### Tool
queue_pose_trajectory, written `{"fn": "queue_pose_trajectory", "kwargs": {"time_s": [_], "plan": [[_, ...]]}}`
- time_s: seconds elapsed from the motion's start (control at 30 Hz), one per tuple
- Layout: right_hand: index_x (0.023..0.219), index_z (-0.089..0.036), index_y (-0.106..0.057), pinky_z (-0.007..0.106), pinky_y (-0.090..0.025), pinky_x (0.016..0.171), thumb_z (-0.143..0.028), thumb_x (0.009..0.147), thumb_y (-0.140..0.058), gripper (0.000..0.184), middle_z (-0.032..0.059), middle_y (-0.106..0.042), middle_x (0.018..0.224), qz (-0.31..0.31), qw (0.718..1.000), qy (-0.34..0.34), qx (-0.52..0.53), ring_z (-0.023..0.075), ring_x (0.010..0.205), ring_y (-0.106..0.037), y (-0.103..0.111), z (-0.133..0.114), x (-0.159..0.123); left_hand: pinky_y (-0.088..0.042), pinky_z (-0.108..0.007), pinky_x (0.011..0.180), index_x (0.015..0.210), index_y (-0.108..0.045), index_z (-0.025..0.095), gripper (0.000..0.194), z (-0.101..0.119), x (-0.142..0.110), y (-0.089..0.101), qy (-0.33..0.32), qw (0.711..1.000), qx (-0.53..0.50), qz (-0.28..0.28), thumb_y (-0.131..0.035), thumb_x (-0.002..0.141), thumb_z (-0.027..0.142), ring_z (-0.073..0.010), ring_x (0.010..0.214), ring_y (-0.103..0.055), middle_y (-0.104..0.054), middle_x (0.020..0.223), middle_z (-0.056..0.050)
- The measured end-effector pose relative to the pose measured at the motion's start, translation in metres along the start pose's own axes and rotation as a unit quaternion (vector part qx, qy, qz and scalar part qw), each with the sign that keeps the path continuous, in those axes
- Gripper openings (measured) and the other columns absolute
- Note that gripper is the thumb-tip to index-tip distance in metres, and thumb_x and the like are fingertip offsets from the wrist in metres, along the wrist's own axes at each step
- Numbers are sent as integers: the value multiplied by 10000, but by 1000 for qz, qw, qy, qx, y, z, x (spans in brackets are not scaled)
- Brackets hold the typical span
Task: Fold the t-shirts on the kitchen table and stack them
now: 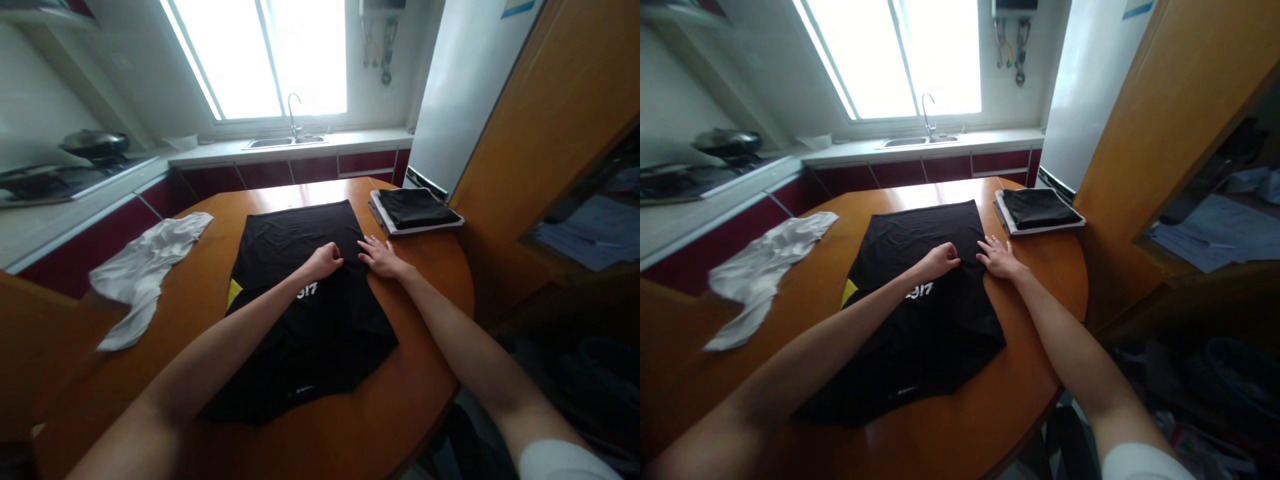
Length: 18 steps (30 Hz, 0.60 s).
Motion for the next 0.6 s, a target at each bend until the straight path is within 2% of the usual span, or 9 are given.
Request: {"fn": "queue_pose_trajectory", "kwargs": {"time_s": [0.07, 0.2, 0.3, 0.4, 0.5, 0.6], "plan": [[1577, -245, -351, 634, -55, 1216, -479, 1032, -432, 599, 102, -179, 1677, -15, 999, -12, -26, 277, 1560, -110, -2, -1, 0, -451, -247, 661, 997, -634, 172, 183, -1, -3, 0, -2, 999, 33, -3, -681, 852, 273, -179, 754, -643, -701, 858, -52], [1583, -207, -338, 601, -69, 1228, -491, 1048, -380, 608, 118, -167, 1678, -7, 999, -28, -20, 269, 1558, -123, 1, 0, -1, -450, -266, 656, 1148, -603, 197, 321, -2, -24, 8, -6, 997, 71, -16, -638, 911, 411, -204, 733, -669, -712, 842, -54], [1570, -200, -365, 568, -94, 1237, -442, 1066, -339, 560, 122, -213, 1667, 7, 999, -30, 6, 255, 1551, -161, 5, 1, -1, -441, -261, 627, 1195, -586, 215, 387, -8, -54, 10, 2, 995, 59, -75, -647, 897, 455, -199, 695, -669, -708, 785, -21], [1552, -196, -401, 553, -124, 1238, -424, 1061, -370, 541, 129, -260, 1653, 19, 999, -37, 24, 267, 1543, -191, 7, 5, 1, -429, -251, 603, 1244, -571, 219, 440, -13, -87, 9, 4, 992, 25, -126, -674, 859, 406, -176, 660, -646, -691, 758, 12], [1521, -175, -455, 542, -154, 1236, -410, 1052, -404, 526, 148, -308, 1631, 37, 998, -39, 32, 289, 1527, -240, 10, 9, 4, -431, -248, 621, 1324, -548, 216, 533, -10, -108, 8, -8, 991, -16, -135, -682, 822, 336, -156, 661, -616, -656, 749, 34], [1449, -125, -540, 419, -254, 1222, -332, 1048, -406, 471, 164, -454, 1545, 84, 995, -24, 57, 250, 1462, -378, 20, 12, 7, -443, -243, 648, 1372, -546, 229, 615, -1, -118, 6, -20, 989, -72, -128, -695, 777, 285, -135, 673, -578, -594, 770, 44]]}}
Point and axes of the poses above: each hand's wrist, its own x-axis towards the middle knuckle, its own y-axis out of the back of the hand, z = x × y, the point moved 10 cm from there along x, towards the middle knuckle
